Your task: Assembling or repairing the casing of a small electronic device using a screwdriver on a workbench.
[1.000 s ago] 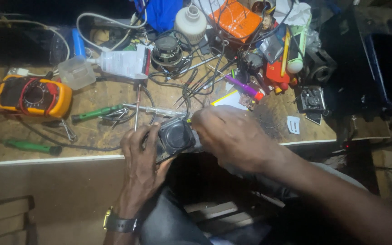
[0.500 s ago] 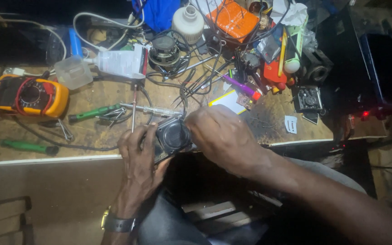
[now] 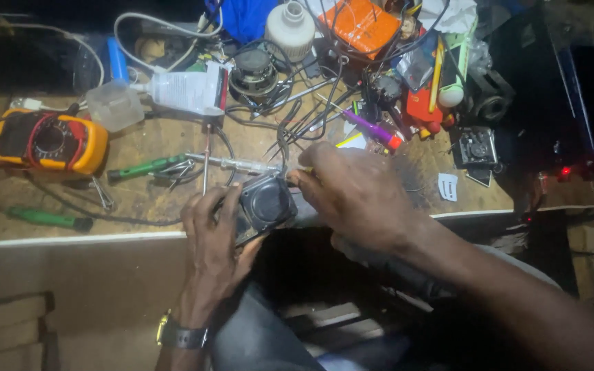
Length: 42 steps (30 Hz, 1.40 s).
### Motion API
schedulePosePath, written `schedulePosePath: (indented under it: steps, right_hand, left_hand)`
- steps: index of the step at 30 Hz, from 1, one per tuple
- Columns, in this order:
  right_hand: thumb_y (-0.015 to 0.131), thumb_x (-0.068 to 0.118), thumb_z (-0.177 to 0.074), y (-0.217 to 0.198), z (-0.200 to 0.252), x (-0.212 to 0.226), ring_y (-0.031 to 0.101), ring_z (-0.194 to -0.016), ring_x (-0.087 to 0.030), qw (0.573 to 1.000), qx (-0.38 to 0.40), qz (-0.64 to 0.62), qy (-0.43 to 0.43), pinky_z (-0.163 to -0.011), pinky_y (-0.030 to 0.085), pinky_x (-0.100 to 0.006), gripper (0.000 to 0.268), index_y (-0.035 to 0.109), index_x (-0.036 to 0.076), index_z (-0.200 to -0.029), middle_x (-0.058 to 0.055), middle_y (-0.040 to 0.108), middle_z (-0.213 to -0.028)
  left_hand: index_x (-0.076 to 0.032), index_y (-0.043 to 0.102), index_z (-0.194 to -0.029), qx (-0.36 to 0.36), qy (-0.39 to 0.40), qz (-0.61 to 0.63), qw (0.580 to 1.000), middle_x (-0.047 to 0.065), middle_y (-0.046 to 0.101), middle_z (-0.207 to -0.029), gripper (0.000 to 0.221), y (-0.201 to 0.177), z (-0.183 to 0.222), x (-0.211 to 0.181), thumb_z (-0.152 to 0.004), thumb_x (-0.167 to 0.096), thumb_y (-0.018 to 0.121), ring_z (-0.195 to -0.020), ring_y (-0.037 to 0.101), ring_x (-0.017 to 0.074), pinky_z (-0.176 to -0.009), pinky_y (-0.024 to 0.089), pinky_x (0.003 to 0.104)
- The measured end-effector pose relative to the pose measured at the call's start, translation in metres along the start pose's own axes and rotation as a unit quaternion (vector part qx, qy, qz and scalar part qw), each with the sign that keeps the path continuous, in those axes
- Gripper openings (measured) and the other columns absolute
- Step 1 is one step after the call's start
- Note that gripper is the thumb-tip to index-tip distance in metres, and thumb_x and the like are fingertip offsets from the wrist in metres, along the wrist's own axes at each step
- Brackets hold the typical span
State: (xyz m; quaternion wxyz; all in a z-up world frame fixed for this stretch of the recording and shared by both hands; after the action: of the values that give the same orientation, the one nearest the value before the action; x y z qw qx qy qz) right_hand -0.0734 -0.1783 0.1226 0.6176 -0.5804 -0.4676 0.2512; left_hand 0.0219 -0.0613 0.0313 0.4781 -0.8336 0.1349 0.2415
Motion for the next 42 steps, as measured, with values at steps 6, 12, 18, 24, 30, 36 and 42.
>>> schedulePosePath:
  steps: [6, 12, 18, 24, 30, 36, 42]
  right_hand:
    - [0.056, -0.011, -0.099, -0.093, 0.012, -0.036, 0.061, -0.069, -0.023, 0.945, -0.270, -0.184, 0.013, -0.062, 0.053, -0.029, 0.009, 0.048, -0.009, -0.094, -0.018, 0.056, -0.079]
    - [0.062, -0.001, -0.081, -0.067, 0.014, -0.131, 0.051, -0.068, -0.014, 0.938, -0.096, -0.151, 0.296, -0.056, 0.046, -0.025, 0.016, 0.048, 0.007, -0.082, -0.006, 0.051, -0.081]
    - [0.056, 0.006, -0.083, -0.005, -0.004, -0.146, 0.056, -0.082, -0.021, 0.932, 0.045, -0.068, 0.352, -0.071, 0.049, -0.032, 0.009, 0.051, 0.009, -0.089, -0.009, 0.057, -0.091]
    - [0.051, 0.008, -0.075, 0.026, -0.008, -0.175, 0.057, -0.071, -0.033, 0.976, 0.045, 0.057, 0.205, -0.058, 0.039, -0.042, 0.006, 0.051, 0.013, -0.078, -0.009, 0.060, -0.076]
    - [0.059, 0.006, -0.086, -0.023, -0.021, -0.109, 0.054, -0.063, -0.020, 0.987, -0.089, 0.023, 0.129, -0.052, 0.045, -0.034, 0.007, 0.055, 0.004, -0.080, -0.010, 0.059, -0.076]
    - [0.061, -0.010, -0.078, -0.041, -0.029, 0.013, 0.056, -0.082, -0.026, 0.973, -0.160, -0.028, -0.166, -0.074, 0.046, -0.038, 0.016, 0.054, -0.001, -0.090, -0.014, 0.059, -0.087]
    - [0.056, 0.019, -0.080, 0.034, -0.039, 0.042, 0.034, -0.120, -0.033, 0.963, 0.006, 0.163, -0.212, -0.097, 0.031, -0.047, 0.047, 0.041, 0.011, -0.124, -0.015, 0.036, -0.134]
  left_hand:
    - [-0.005, 0.030, -0.132, 0.003, -0.015, 0.003, 1.000, 0.015, 0.030, -0.125, 0.085, 0.001, 0.000, 0.003, -0.065, -0.030, 0.076, -0.114, 0.033, 0.0318, -0.099, 0.032, 0.050]
    - [-0.008, 0.030, -0.133, -0.017, 0.004, 0.028, 0.999, 0.017, 0.027, -0.125, 0.076, -0.006, -0.002, -0.004, -0.068, -0.029, 0.062, -0.118, 0.032, 0.0335, -0.099, 0.031, 0.049]
    - [-0.018, 0.017, -0.141, -0.058, 0.007, 0.101, 0.993, 0.016, -0.003, -0.146, 0.087, -0.010, 0.001, -0.005, -0.071, -0.018, 0.069, -0.138, 0.014, 0.0389, -0.110, 0.035, 0.046]
    - [-0.002, 0.010, -0.137, -0.027, -0.016, 0.101, 0.994, 0.017, 0.025, -0.142, 0.090, -0.014, -0.004, -0.006, -0.073, -0.022, 0.069, -0.126, 0.031, 0.0387, -0.105, 0.026, 0.053]
    - [-0.004, 0.004, -0.137, -0.027, -0.025, 0.072, 0.997, 0.016, 0.037, -0.135, 0.104, -0.003, 0.000, -0.001, -0.069, -0.034, 0.076, -0.114, 0.044, 0.0307, -0.098, 0.035, 0.046]
    - [0.003, 0.013, -0.136, -0.072, 0.031, 0.040, 0.996, 0.021, 0.042, -0.127, 0.100, -0.010, 0.002, -0.008, -0.068, -0.026, 0.081, -0.102, 0.048, 0.0346, -0.090, 0.040, 0.043]
    - [0.003, 0.017, -0.133, -0.026, 0.019, 0.089, 0.995, 0.024, 0.032, -0.136, 0.098, -0.012, 0.002, -0.009, -0.060, -0.011, 0.081, -0.120, 0.039, 0.0387, -0.102, 0.032, 0.044]
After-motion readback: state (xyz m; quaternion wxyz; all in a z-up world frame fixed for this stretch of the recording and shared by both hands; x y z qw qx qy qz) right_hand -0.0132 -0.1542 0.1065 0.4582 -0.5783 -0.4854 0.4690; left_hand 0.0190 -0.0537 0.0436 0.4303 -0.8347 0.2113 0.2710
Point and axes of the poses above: each hand's wrist, its own z-axis away from the middle knuckle, its own y-axis out of the palm, x = y × z, the point moved 7 cm from there along -z, towards the middle knuckle
